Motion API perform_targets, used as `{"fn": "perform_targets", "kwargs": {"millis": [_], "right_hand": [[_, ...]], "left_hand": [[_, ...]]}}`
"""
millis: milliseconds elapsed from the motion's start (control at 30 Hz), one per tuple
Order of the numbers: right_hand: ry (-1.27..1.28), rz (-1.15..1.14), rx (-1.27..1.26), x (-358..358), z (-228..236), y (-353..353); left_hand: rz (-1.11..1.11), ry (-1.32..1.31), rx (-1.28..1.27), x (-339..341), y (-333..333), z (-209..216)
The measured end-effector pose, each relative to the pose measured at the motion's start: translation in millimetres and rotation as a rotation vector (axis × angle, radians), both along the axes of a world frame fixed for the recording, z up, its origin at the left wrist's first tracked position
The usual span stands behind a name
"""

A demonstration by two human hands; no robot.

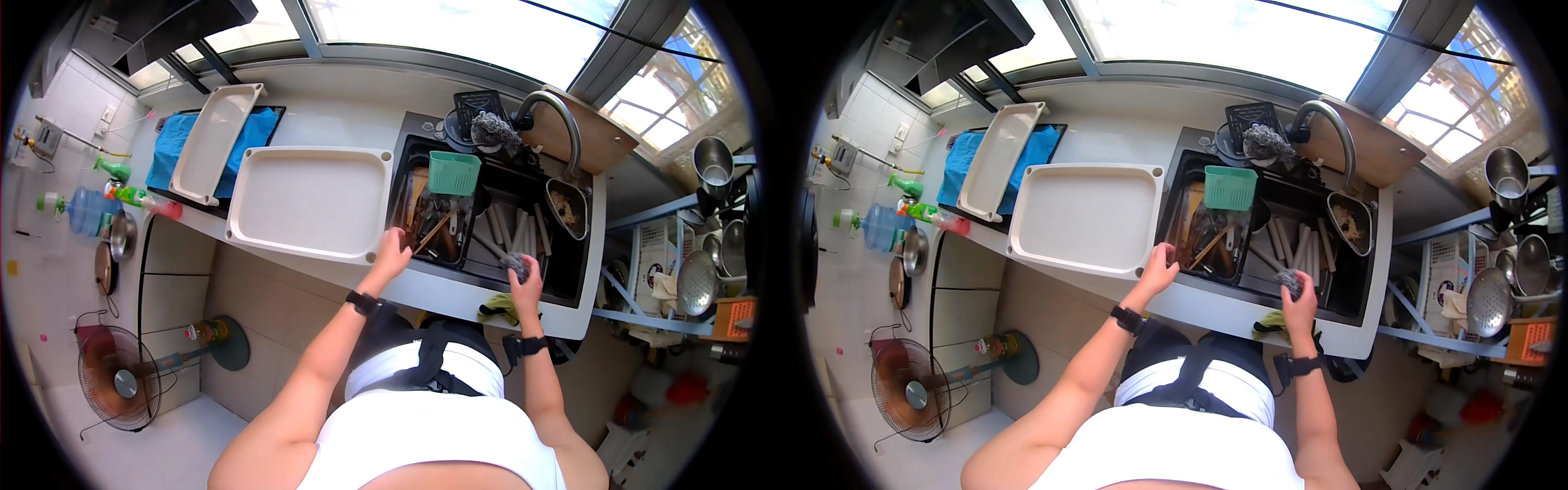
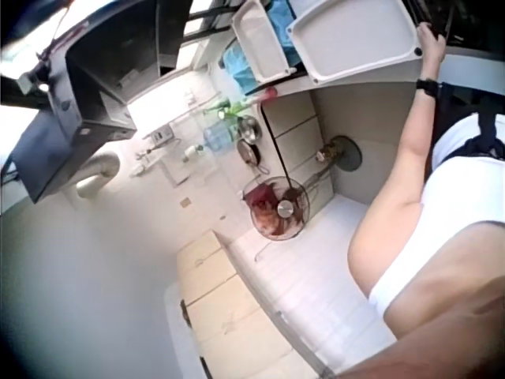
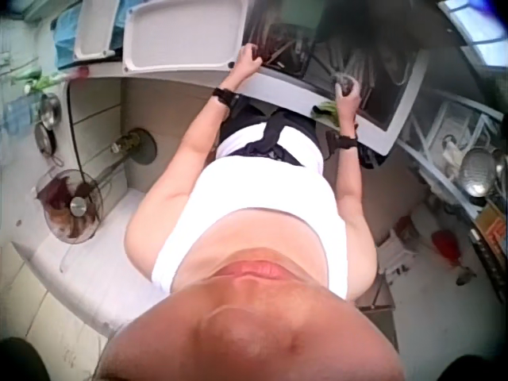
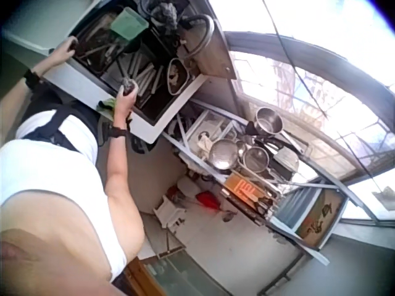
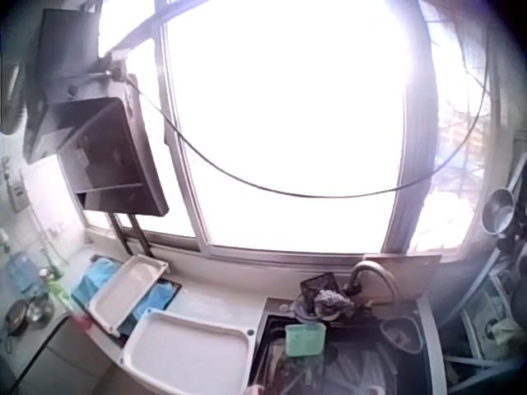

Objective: Assembling a small plastic shelf unit by inserting support tubes into the corner holes of a plastic tray base.

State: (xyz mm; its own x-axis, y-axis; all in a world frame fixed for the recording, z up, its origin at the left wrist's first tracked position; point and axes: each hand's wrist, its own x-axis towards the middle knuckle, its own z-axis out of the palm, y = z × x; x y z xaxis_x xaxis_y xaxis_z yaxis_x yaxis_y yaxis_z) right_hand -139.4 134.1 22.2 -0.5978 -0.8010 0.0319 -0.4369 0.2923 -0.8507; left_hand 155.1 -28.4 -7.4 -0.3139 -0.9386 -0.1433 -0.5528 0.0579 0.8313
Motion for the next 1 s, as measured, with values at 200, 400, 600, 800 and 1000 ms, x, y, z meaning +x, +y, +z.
{"fn": "perform_targets", "kwargs": {"millis": [200, 400, 600, 800, 1000], "right_hand": [[0.13, 0.251, 0.042, 61, 18, -59], [0.318, 0.313, 0.09, 90, 28, -69], [0.264, -0.058, 0.143, 64, 63, 33], [0.287, -0.308, 0.315, 49, 140, 166], [0.298, -0.157, 0.495, 3, 260, 185]], "left_hand": [[-0.042, 0.051, -0.008, 3, -1, -4], [-0.188, 0.053, 0.01, 16, 1, -4], [-0.341, 0.087, 0.014, 24, 4, 0], [-0.434, 0.077, 0.058, 24, 7, 7], [-0.496, 0.033, 0.018, 33, 0, 13]]}}
